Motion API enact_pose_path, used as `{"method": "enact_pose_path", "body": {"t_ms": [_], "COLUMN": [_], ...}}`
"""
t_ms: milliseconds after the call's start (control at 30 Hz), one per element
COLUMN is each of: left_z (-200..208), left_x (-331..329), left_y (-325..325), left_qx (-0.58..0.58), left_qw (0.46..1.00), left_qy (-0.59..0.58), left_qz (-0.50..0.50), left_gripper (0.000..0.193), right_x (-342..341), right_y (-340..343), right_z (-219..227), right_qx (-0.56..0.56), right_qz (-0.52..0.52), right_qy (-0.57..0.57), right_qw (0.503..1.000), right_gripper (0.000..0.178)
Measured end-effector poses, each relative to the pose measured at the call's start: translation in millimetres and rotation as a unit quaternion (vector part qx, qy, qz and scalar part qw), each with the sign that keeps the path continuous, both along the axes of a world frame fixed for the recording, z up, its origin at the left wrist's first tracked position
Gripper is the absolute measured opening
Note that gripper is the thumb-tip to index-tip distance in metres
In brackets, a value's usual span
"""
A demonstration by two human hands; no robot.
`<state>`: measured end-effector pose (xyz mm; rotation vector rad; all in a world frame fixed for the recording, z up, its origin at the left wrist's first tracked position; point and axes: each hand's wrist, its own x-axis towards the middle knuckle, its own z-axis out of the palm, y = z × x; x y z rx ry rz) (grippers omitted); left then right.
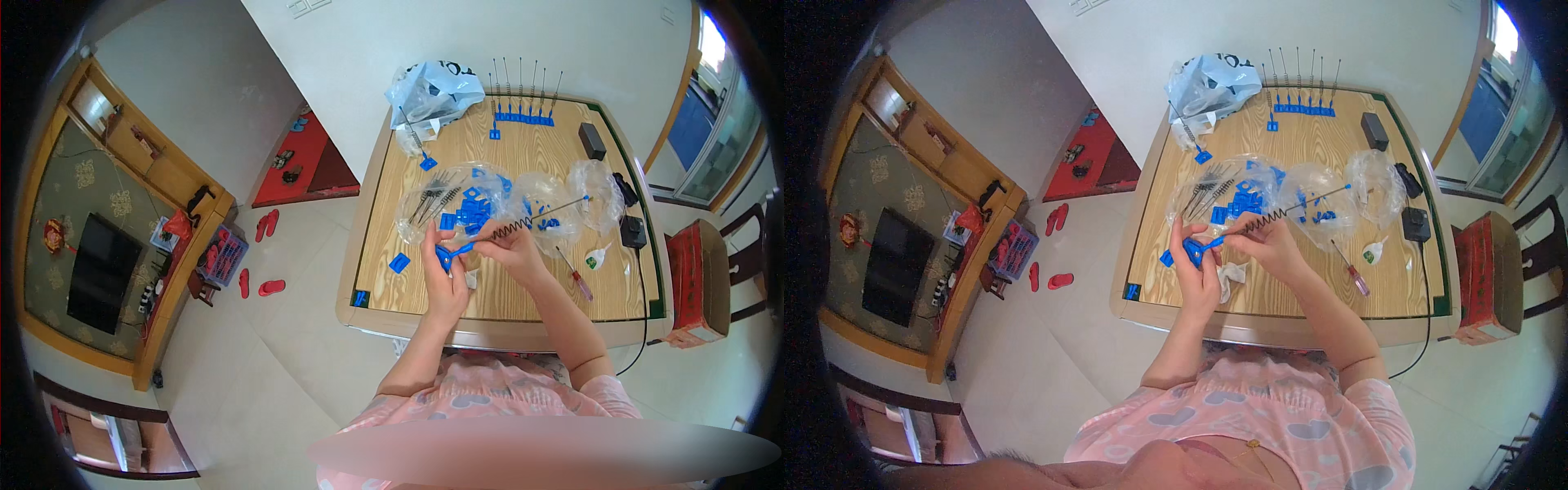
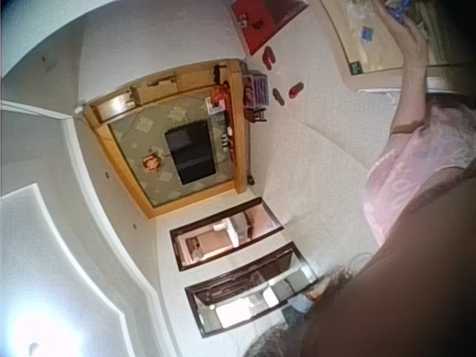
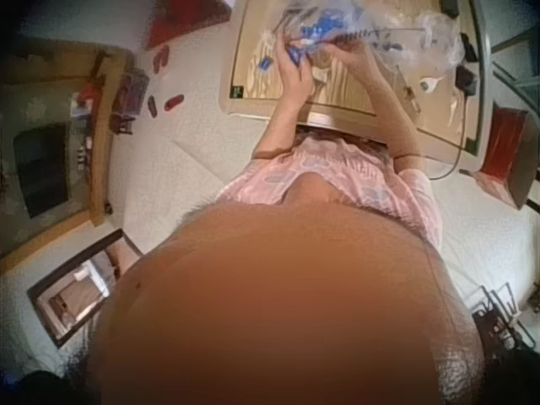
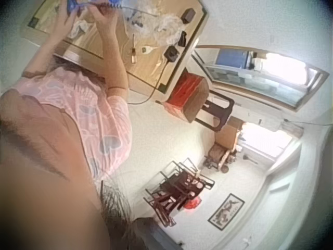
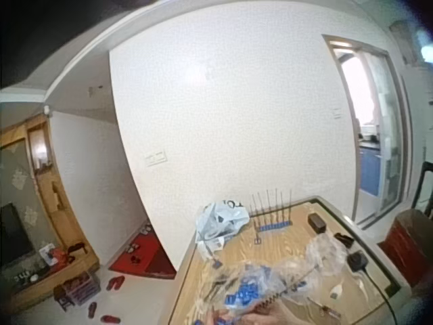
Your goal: The person assembles a wire and a spring into blue plastic clips at a workbench, using a screwdriver to aid the process.
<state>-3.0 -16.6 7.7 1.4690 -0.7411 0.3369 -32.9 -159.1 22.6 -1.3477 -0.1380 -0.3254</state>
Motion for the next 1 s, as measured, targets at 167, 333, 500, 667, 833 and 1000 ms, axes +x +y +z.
{"method": "enact_pose_path", "body": {"t_ms": [167,333,500,667,833,1000], "left_z": [7.1,2.7,1.5,1.6,-4.7,-34.5], "left_x": [4.5,10.4,13.1,13.9,7.9,18.6], "left_y": [0.8,5.6,9.3,9.5,6.9,17.9], "left_qx": [-0.065,-0.001,-0.008,-0.012,-0.033,0.003], "left_qw": [0.967,0.949,0.929,0.920,0.923,0.944], "left_qy": [0.221,0.281,0.313,0.328,0.301,0.293], "left_qz": [-0.112,-0.141,-0.196,-0.214,-0.238,-0.150], "left_gripper": [0.062,0.055,0.062,0.071,0.080,0.066], "right_x": [12.4,17.1,18.3,16.8,24.2,11.2], "right_y": [-5.8,-10.2,-15.8,-19.3,-23.0,-17.7], "right_z": [-1.0,-0.1,-4.0,-5.4,-11.4,12.1], "right_qx": [-0.045,-0.055,-0.060,-0.083,-0.146,-0.212], "right_qz": [-0.020,0.008,0.013,0.018,-0.145,-0.179], "right_qy": [0.042,0.075,0.088,0.090,-0.022,-0.005], "right_qw": [0.998,0.996,0.994,0.992,0.978,0.961], "right_gripper": [0.012,0.013,0.013,0.012,0.023,0.022]}}
